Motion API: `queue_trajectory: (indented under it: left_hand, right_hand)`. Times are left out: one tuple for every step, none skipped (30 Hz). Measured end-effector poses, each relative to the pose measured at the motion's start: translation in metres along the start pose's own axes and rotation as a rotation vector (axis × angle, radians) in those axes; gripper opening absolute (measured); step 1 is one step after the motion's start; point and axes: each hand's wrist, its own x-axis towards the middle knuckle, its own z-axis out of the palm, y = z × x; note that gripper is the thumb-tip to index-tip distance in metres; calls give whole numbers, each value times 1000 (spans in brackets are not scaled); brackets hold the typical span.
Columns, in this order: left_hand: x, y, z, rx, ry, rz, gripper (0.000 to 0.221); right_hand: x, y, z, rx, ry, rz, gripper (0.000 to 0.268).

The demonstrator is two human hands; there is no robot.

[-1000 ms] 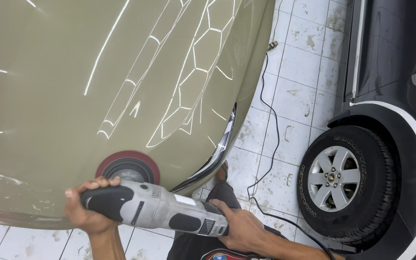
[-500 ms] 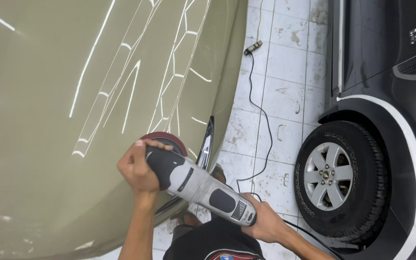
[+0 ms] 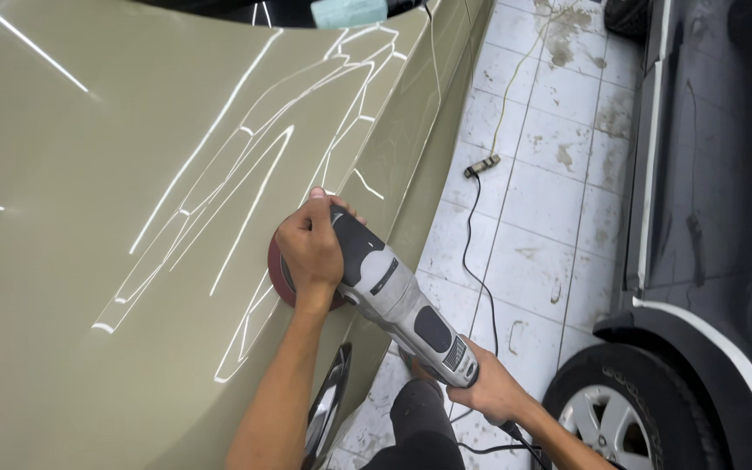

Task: The person uses a dual-action polisher to buff the hood of a beige car. They move the polisher in overlapping patterns across the surface and occasionally spray a liquid from a bottle onto the hood before continuing to polish.

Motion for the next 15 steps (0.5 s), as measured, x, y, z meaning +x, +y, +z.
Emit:
queue_trajectory:
  left_hand:
    - [9, -5, 17, 29, 9, 20, 51]
    - [18, -11, 34, 59, 17, 40, 53]
    - [30, -15, 52, 59, 32, 43, 53]
    - [42, -18, 68, 117, 37, 60, 52]
    - [52, -20, 84, 177, 42, 73, 51]
    - [63, -23, 101, 180, 56, 73, 51]
    - [75, -26, 118, 174, 49, 89, 50]
    - [87, -28, 134, 167, 41, 106, 49]
    - [100, -32, 150, 175, 50, 104, 49]
    - [112, -34, 165, 186, 50, 85, 48]
    - [124, -36, 180, 197, 47, 69, 48]
    - [138, -40, 195, 203, 53, 70, 48]
    - [151, -44, 209, 229, 31, 90, 48]
    - [163, -49, 221, 254, 8, 110, 48]
    - [177, -54, 235, 256, 21, 109, 48]
  right_hand:
    - [17, 6, -17, -15, 11, -12, 59]
    - [35, 13, -34, -30, 22, -25, 58]
    - [55, 17, -52, -39, 12, -32, 58]
    - [75, 19, -69, -57, 20, -55, 53]
    - [92, 22, -84, -74, 25, -75, 49]
    - [109, 25, -101, -80, 13, -80, 49]
    - [126, 27, -116, -86, 15, -77, 47]
    - [142, 29, -130, -93, 17, -74, 45]
    - [156, 27, -143, -93, 5, -76, 45]
    - [169, 24, -154, -32, -4, -70, 47]
    - [181, 21, -165, 32, -11, -65, 49]
    - [194, 20, -175, 33, -19, -68, 49]
    - [206, 20, -184, 33, -3, -86, 45]
    - [217, 19, -191, 33, 13, -105, 41]
    - [225, 12, -197, 27, 2, -108, 41]
